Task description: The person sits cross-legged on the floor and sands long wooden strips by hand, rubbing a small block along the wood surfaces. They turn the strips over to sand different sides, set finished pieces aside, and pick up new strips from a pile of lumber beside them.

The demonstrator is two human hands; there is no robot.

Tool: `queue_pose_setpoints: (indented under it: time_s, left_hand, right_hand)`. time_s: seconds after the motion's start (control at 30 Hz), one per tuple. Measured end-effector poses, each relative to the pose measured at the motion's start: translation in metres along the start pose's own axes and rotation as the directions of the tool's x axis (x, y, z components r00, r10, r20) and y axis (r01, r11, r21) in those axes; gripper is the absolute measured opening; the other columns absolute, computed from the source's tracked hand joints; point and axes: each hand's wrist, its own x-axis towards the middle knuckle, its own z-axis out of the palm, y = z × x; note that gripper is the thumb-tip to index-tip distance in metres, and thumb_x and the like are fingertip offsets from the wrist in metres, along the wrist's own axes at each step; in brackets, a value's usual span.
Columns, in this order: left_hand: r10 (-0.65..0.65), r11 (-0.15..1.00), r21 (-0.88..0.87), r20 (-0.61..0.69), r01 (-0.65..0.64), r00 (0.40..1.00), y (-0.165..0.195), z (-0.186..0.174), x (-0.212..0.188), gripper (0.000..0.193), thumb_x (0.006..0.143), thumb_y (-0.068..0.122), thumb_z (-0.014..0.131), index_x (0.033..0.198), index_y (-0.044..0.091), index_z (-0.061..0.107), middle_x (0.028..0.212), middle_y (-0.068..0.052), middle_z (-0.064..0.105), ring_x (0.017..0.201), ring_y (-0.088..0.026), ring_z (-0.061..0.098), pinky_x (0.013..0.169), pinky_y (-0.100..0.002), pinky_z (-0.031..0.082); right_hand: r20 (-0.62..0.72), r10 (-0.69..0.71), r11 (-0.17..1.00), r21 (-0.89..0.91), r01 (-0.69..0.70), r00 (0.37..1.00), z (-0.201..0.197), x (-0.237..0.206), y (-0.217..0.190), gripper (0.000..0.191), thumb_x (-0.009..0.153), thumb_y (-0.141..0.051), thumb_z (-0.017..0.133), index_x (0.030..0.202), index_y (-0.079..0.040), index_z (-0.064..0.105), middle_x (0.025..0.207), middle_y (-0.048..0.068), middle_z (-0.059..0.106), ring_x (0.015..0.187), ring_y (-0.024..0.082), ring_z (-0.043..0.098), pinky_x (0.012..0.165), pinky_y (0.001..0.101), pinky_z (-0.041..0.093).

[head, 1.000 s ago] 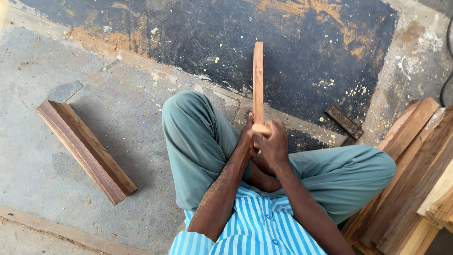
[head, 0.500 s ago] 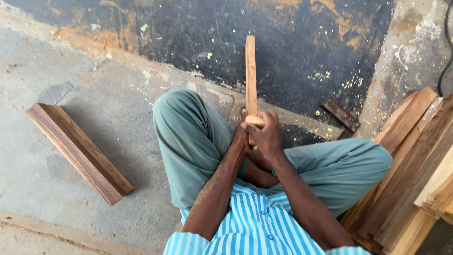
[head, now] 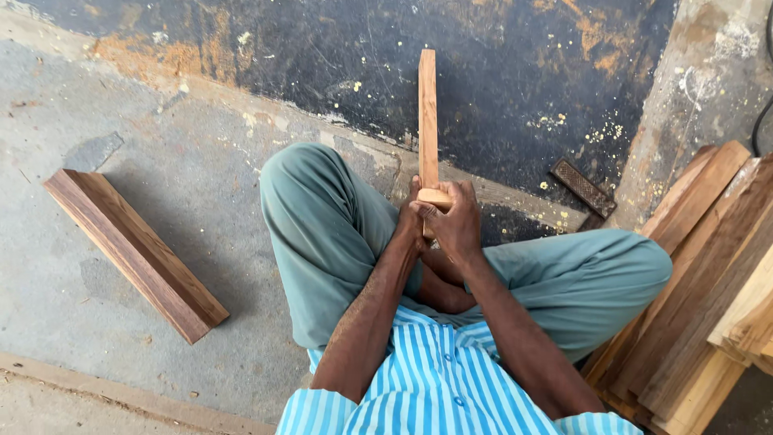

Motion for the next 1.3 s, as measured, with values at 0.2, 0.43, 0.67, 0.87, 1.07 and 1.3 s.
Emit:
queue_pose_setpoints:
  time_s: [0.2,0.43,0.67,0.87,1.07,1.3]
  left_hand:
    - [-0.017,0.961,0.254,-0.352,0.113,0.936,-0.001,0.0,-0.003,0.071,0.099,0.073,0.035,0.097,0.009,0.066,0.069,-0.003,0.06,0.051,-0.018,0.054,0.038,-0.032,0.041]
    - [0.109,0.971,0.229,-0.201,-0.061,0.973,0.021,0.008,0.008,0.058,0.105,0.06,0.037,0.105,0.009,0.066,0.08,-0.007,0.069,0.067,-0.018,0.069,0.058,-0.032,0.057]
    - [-0.025,0.994,-0.111,-0.233,-0.002,0.972,0.011,0.032,-0.027,0.043,0.109,0.045,0.037,0.114,0.011,0.062,0.084,-0.005,0.072,0.072,-0.019,0.071,0.063,-0.032,0.058]
    - [-0.027,0.998,-0.053,-0.127,0.02,0.992,-0.005,0.025,-0.018,0.057,0.104,0.063,0.037,0.09,0.013,0.059,0.06,0.0,0.053,0.045,-0.015,0.052,0.04,-0.029,0.045]
    - [-0.104,0.906,0.349,-0.364,0.238,0.926,-0.06,0.014,-0.051,0.055,0.105,0.057,0.041,0.112,0.008,0.065,0.092,-0.008,0.064,0.08,-0.024,0.063,0.071,-0.039,0.051]
    - [0.357,0.648,0.759,-0.238,-0.057,0.903,0.001,0.034,-0.009,0.072,0.097,0.047,0.051,0.148,-0.002,0.043,0.129,-0.024,0.067,0.121,-0.034,0.065,0.104,-0.041,0.048]
  right_hand:
    - [0.02,0.069,0.985,0.156,-0.072,0.997,-0.003,0.005,-0.01,0.061,0.074,-0.045,0.09,0.107,0.0,0.066,0.108,0.012,0.058,0.096,0.025,0.066,0.082,0.0388,0.059]
    - [-0.058,-0.069,0.997,-0.033,0.068,0.996,-0.002,-0.008,-0.016,0.061,0.074,-0.048,0.091,0.104,0.0,0.069,0.104,0.012,0.059,0.098,0.028,0.063,0.085,0.0449,0.054]
    - [0.054,0.102,0.979,0.174,-0.11,0.993,-0.009,0.045,-0.024,0.065,0.077,-0.049,0.089,0.113,0.001,0.069,0.111,0.014,0.056,0.102,0.027,0.064,0.085,0.0399,0.056]
    - [0.225,0.394,0.675,0.587,-0.447,0.891,-0.046,0.069,-0.002,0.068,0.08,-0.051,0.08,0.114,0.007,0.068,0.095,0.017,0.071,0.087,0.028,0.071,0.078,0.0409,0.061]
    - [0.431,0.201,0.979,-0.113,-0.168,0.88,-0.062,0.111,0.031,0.067,0.089,-0.056,0.075,0.12,0.004,0.07,0.102,0.022,0.074,0.084,0.027,0.072,0.075,0.0411,0.059]
    - [0.418,0.402,0.849,-0.504,-0.16,0.815,-0.05,0.035,0.033,0.048,0.083,-0.047,0.081,0.109,-0.007,0.076,0.09,0.015,0.073,0.083,0.03,0.07,0.076,0.0454,0.056]
